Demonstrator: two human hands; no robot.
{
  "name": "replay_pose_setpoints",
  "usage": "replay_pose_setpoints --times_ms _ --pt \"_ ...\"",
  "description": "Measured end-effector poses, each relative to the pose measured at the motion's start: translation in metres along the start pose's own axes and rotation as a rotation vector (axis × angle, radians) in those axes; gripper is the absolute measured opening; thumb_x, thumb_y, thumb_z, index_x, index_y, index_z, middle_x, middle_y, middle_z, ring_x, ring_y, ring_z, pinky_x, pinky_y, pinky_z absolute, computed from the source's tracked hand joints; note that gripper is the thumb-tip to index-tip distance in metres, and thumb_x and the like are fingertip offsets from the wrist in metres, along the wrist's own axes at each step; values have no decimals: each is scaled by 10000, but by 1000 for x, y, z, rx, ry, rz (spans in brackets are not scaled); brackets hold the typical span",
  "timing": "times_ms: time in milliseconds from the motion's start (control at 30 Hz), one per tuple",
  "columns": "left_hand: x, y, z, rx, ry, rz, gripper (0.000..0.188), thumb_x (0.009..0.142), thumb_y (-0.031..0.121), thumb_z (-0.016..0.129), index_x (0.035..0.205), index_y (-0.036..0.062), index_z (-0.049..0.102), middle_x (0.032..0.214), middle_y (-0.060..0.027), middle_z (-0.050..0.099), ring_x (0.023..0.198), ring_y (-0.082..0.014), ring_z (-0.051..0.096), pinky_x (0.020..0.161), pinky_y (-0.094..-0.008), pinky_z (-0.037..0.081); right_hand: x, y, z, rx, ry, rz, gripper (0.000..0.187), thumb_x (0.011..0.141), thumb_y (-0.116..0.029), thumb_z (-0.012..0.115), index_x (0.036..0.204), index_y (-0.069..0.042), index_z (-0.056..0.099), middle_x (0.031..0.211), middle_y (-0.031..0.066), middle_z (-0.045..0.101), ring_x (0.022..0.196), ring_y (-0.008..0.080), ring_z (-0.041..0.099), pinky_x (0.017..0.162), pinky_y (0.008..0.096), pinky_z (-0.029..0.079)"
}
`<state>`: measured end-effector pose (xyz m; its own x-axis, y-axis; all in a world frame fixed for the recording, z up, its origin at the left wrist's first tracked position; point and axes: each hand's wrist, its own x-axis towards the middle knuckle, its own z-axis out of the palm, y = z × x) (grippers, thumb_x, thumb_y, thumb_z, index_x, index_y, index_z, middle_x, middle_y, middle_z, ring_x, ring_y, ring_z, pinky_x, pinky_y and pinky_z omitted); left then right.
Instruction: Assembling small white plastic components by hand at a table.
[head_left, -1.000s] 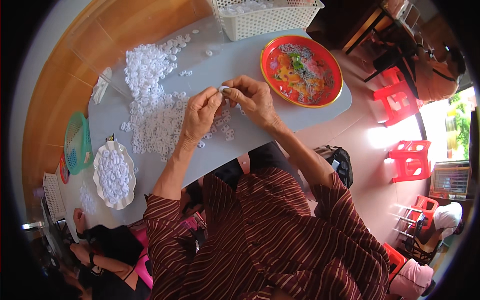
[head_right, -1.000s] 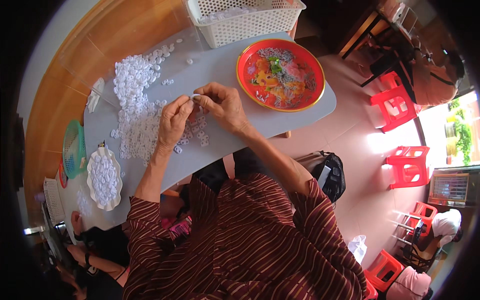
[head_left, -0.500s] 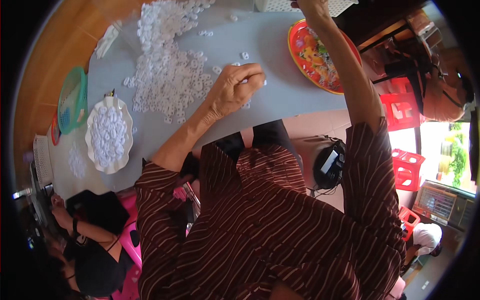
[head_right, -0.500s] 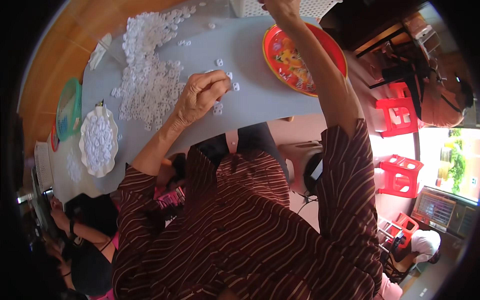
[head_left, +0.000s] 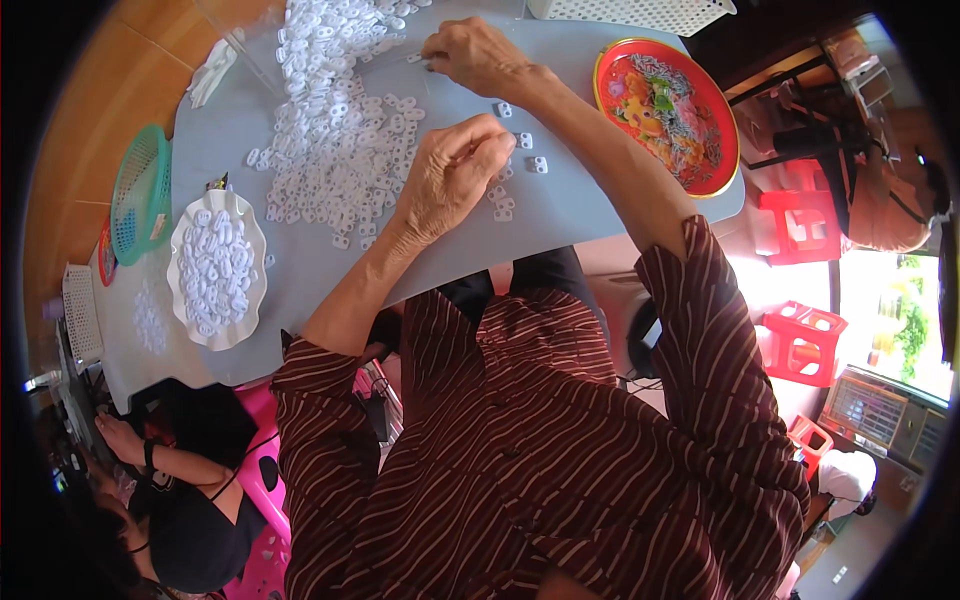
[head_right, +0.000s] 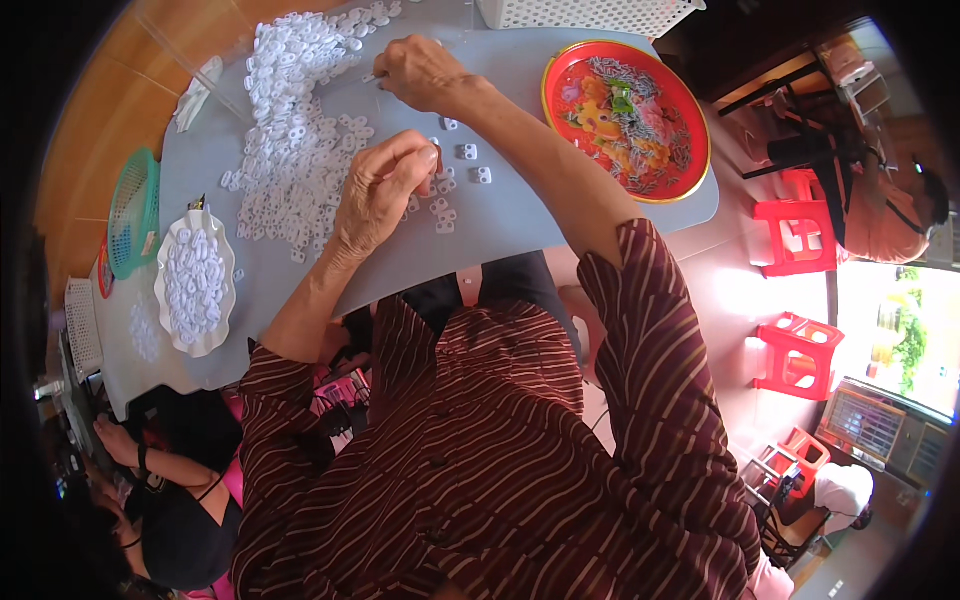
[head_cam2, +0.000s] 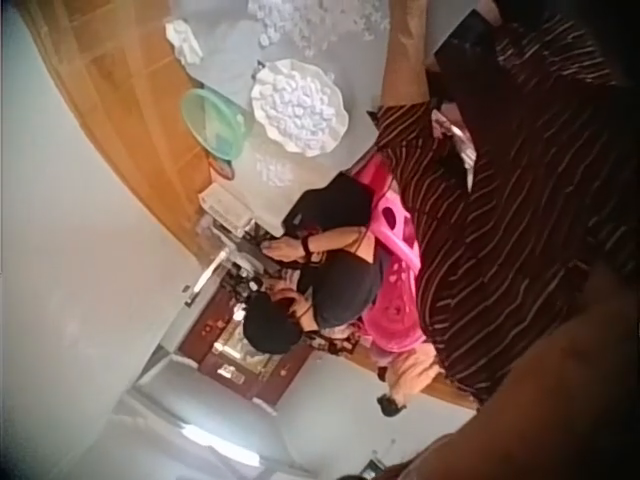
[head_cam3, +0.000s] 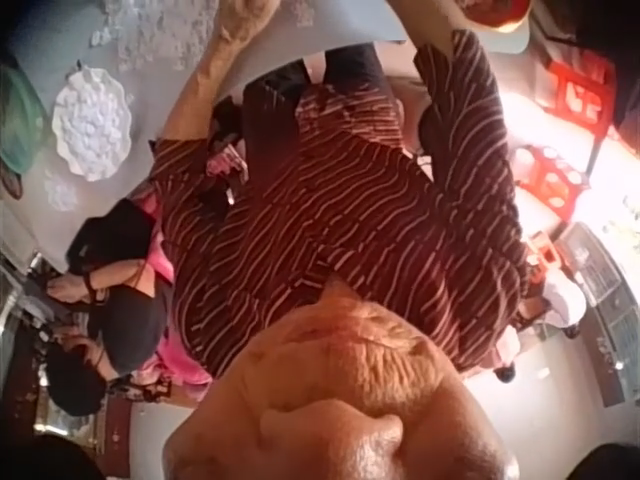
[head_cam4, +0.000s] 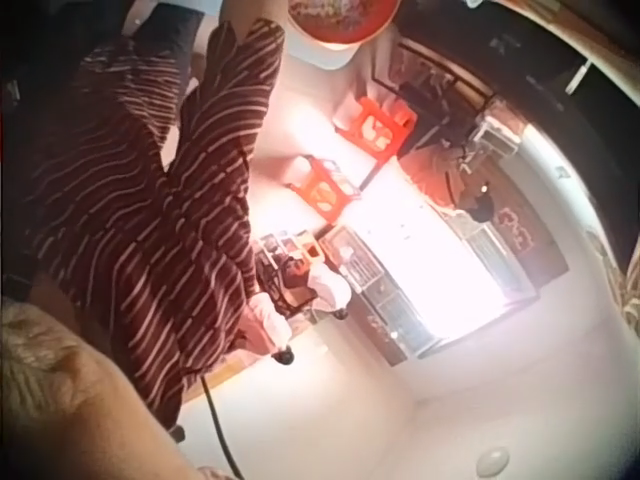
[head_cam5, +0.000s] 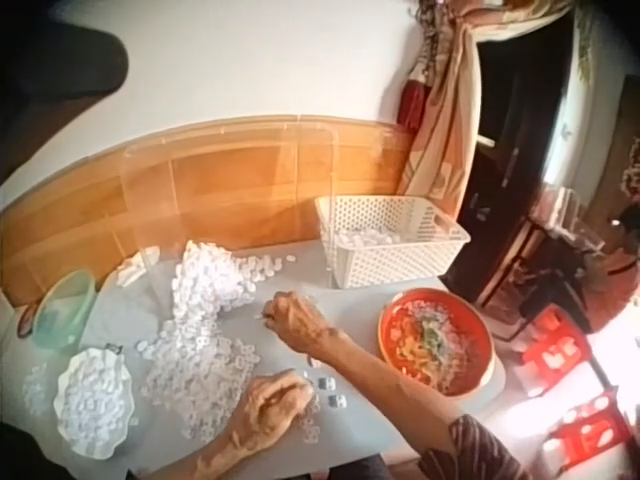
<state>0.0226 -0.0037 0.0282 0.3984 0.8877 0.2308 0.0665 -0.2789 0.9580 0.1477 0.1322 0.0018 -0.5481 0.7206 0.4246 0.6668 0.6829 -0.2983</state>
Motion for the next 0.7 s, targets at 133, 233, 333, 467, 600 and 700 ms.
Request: replay_pose_setpoints --times_ms 133,233,333,467,600,700 --pt "3 3 -8 -5 -16 -54 242 897 214 526 769 10 542 591 1 486 563 -65 457 531 -231 389 6 -2 1 -42 -44 49 122 771 -116 574 801 -45 669 784 191 643 740 365 631 674 422 521" --pt "11 -12 -17 -41 108 54 272 909 248 493 754 34 559 611 4 515 583 -70 466 548 -224 383 2 -7 0 -50 -141 152 127 767 -117 569 759 -23 653 773 196 641 740 369 632 656 431 525" --pt "17 -17 -26 -37 214 5 279 903 248 480 743 33 559 614 0 526 580 -71 459 551 -222 374 -11 -5 -5 -124 -60 55 143 763 -127 576 730 -3 641 748 190 637 733 365 632 660 424 527" --pt "22 -24 -34 -42 305 -44 281 884 259 477 740 38 572 623 -13 537 613 -74 470 585 -227 374 -28 -7 -13 -101 -36 -21 130 785 -109 578 733 7 606 736 160 604 709 348 598 669 423 485" --pt "24 -27 -36 -66 313 -44 289 875 278 488 742 36 574 649 -25 554 636 -87 489 610 -233 388 -36 -9 -14 -96 -11 -30 168 787 -121 573 701 21 596 708 163 610 676 357 595 651 423 485" --pt "24 -30 -38 -52 309 -29 266 878 269 513 786 31 591 664 -25 565 646 -92 498 622 -237 401 -38 -9 -17 -28 29 90 169 788 -141 591 747 17 634 669 143 618 641 325 605 631 398 493"
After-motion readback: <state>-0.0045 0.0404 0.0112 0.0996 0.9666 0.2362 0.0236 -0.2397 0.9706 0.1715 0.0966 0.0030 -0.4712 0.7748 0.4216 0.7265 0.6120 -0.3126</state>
